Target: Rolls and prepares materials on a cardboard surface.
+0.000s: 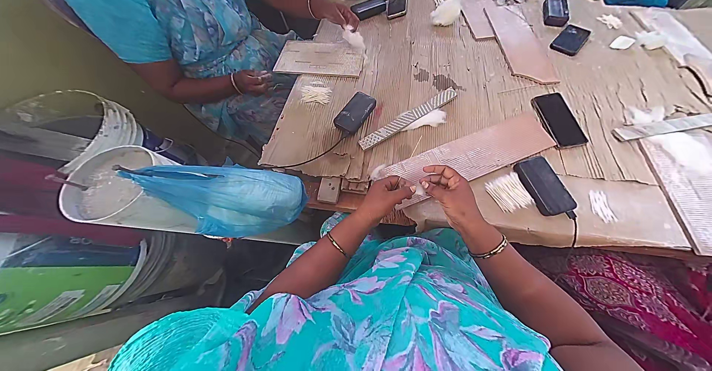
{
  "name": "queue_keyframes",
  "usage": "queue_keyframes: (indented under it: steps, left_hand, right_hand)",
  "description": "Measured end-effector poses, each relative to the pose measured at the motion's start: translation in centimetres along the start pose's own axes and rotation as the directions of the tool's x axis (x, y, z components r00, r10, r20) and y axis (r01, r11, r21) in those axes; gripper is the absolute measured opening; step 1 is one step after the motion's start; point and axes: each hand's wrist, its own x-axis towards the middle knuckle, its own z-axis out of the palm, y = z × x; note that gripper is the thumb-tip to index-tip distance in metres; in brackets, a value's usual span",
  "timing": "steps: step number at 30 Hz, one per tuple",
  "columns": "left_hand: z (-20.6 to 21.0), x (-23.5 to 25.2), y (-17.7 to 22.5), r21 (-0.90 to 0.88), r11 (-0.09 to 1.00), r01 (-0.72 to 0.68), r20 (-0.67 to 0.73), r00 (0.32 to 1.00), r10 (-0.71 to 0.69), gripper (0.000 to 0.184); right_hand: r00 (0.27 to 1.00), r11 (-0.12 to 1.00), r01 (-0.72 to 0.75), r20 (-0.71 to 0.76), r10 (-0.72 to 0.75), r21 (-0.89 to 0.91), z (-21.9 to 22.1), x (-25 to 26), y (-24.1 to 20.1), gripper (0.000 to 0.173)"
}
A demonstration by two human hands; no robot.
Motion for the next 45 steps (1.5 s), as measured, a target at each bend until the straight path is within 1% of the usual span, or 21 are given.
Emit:
queue_keyframes:
  steps: [2,5,7,8,10,12,15,17,19,21,23,24,26,28,29,32,35,38,41,45]
  left_hand:
    - [0.1,0.0,-0.3,0.024,1.0,-0.012,-0.005,1.0,0.013,0.01]
    - [0.2,-0.1,-0.6,0.037,0.999,-0.03,-0.041,0.999,0.031,0.009]
    - [0.1,0.0,-0.9,0.04,0.998,-0.043,-0.06,0.997,0.046,0.01]
    - [0.0,0.1,-1.0,0.045,0.998,-0.049,-0.063,0.997,0.052,0.01]
    - [-0.1,0.3,-1.2,0.059,0.997,-0.056,-0.065,0.996,0.06,0.011]
    - [-0.1,0.4,-1.5,0.071,0.996,-0.056,-0.064,0.996,0.061,0.012]
    - [-0.2,0.6,-1.6,0.11,0.993,-0.032,-0.078,0.996,0.041,0.012]
    - [-0.4,0.6,-1.8,0.133,0.991,-0.01,-0.091,0.996,0.022,0.013]
    - [-0.5,0.8,-1.9,0.164,0.986,0.023,-0.096,0.995,-0.007,0.013]
    - [-0.6,0.9,-2.1,0.218,0.975,0.051,-0.112,0.993,-0.027,0.015]
    - [-0.8,1.0,-2.2,0.321,0.944,0.073,-0.12,0.992,-0.036,0.018]
    - [-0.9,1.1,-2.2,0.37,0.925,0.086,-0.117,0.992,-0.046,0.02]
    - [-1.2,1.1,-2.2,0.447,0.887,0.115,-0.117,0.991,-0.069,0.022]
    - [-1.4,1.0,-1.9,0.499,0.852,0.158,-0.124,0.986,-0.11,0.031]
    - [-1.5,0.9,-2.0,0.511,0.845,0.157,-0.127,0.986,-0.106,0.036]
    - [-2.0,0.6,-2.3,0.552,0.829,0.096,-0.127,0.991,-0.031,0.037]
    - [-2.6,-0.1,-2.1,0.584,0.809,0.068,-0.108,0.994,-0.005,0.033]
    - [-2.6,-0.4,-2.1,0.55,0.833,0.063,-0.1,0.995,-0.008,0.025]
    - [-2.3,0.0,-2.4,0.567,0.819,0.09,-0.086,0.995,-0.05,0.025]
    - [-2.2,0.3,-2.4,0.62,0.778,0.099,-0.108,0.993,-0.04,0.025]
  right_hand:
    - [0.999,0.999,0.029,-0.023,-0.029,-0.02,0.1,-0.1,0.1,0.031]
    - [0.994,0.997,0.073,-0.078,-0.075,-0.037,0.1,-0.1,0.5,0.027]
    - [0.994,0.997,0.069,-0.079,-0.072,-0.04,0.0,0.0,0.6,0.028]
    - [0.998,0.998,0.039,-0.049,-0.041,-0.043,0.0,0.0,0.6,0.032]
    - [0.996,0.997,-0.064,0.054,0.066,-0.049,-0.1,0.2,0.2,0.043]
    - [0.985,0.99,-0.135,0.102,0.14,-0.05,0.1,0.4,0.2,0.048]
    - [0.991,0.991,-0.13,0.026,0.131,-0.03,0.5,0.7,0.7,0.039]
    - [0.993,0.992,-0.118,-0.006,0.118,-0.04,0.5,0.7,1.0,0.037]
    - [0.996,0.986,-0.094,-0.018,0.092,-0.141,0.6,0.9,1.3,0.038]
    - [1.0,0.937,-0.023,-0.018,0.018,-0.348,0.8,0.9,1.5,0.038]
    - [0.997,0.854,0.076,0.016,-0.08,-0.515,1.2,0.9,1.8,0.038]
    - [0.994,0.817,0.105,0.038,-0.102,-0.568,1.4,0.9,2.0,0.038]
    - [0.993,0.762,0.122,0.071,-0.1,-0.635,1.8,1.1,2.3,0.039]
    - [0.993,0.719,0.116,0.077,-0.087,-0.685,2.0,1.5,2.8,0.04]
    - [0.994,0.7,0.108,0.072,-0.08,-0.706,2.1,1.7,3.0,0.04]
    - [0.995,0.653,0.093,0.052,-0.081,-0.752,2.2,2.0,3.3,0.045]
    - [0.995,0.612,0.074,0.013,-0.104,-0.787,2.4,2.2,3.3,0.054]
    - [0.993,0.581,0.028,-0.045,-0.11,-0.813,2.5,2.4,3.2,0.06]
    - [0.987,0.555,0.005,-0.084,-0.136,-0.832,2.4,2.7,3.5,0.062]
    - [0.985,0.537,0.015,-0.079,-0.152,-0.844,2.1,3.2,3.5,0.059]
